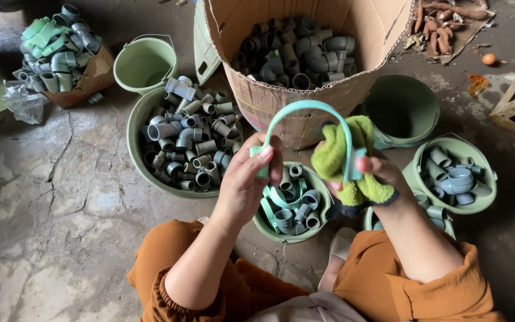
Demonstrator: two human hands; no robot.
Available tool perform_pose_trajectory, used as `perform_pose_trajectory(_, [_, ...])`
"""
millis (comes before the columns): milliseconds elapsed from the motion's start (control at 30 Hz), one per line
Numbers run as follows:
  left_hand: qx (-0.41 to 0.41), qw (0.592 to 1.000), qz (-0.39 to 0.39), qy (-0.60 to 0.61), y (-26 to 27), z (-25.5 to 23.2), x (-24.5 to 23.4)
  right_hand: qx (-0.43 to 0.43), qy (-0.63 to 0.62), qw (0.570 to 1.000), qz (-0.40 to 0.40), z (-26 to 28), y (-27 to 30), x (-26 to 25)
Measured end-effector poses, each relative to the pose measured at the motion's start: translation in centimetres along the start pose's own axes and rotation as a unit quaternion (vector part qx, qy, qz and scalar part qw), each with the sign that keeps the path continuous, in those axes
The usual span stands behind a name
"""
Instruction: The person sits on the floor and wipes small gray plastic pipe fittings with a green cloth. They pick up each fitting from a bucket, wipe it, and place it into another bucket. The person also wipes the inside and outside of a green bucket.
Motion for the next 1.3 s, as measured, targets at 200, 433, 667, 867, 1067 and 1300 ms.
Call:
perform_pose_trajectory(200, [-0.041, 0.928, -0.17, -0.33, 0.5, -1.0, 0.1, -0.067, 0.096, 0.99, 0.073, -0.9, 1.7, -4.4])
perform_pose_trajectory(433, [0.106, 0.927, -0.106, -0.344, 1.3, 0.6, 2.3, -0.172, 0.403, 0.898, -0.044, -2.9, 1.0, 0.7])
perform_pose_trajectory(667, [-0.015, 0.973, -0.194, -0.127, 0.7, 4.4, 0.8, -0.244, 0.702, 0.667, -0.057, -2.6, 1.0, 5.4])
perform_pose_trajectory(867, [-0.036, 0.965, -0.252, 0.056, -0.4, 2.1, -2.7, -0.199, 0.632, 0.744, -0.085, -0.1, 1.0, 1.4])
perform_pose_trajectory(1067, [-0.074, 0.976, -0.142, 0.148, 0.1, 3.1, -1.0, -0.255, 0.508, 0.807, -0.162, 0.7, 1.6, -5.7])
perform_pose_trajectory(1300, [-0.048, 0.971, -0.209, -0.109, -0.4, 2.2, -1.3, -0.2, 0.417, 0.871, -0.166, -1.6, 0.2, -1.8])
Point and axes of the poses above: each hand's wrist, its own y-axis away from the middle knuckle, its own x-axis out of the palm, z = x × y, the point moved 3 cm from there along -y, towards the middle knuckle, and after that the axes turned 15 degrees about -y, right-handed, at the moved point
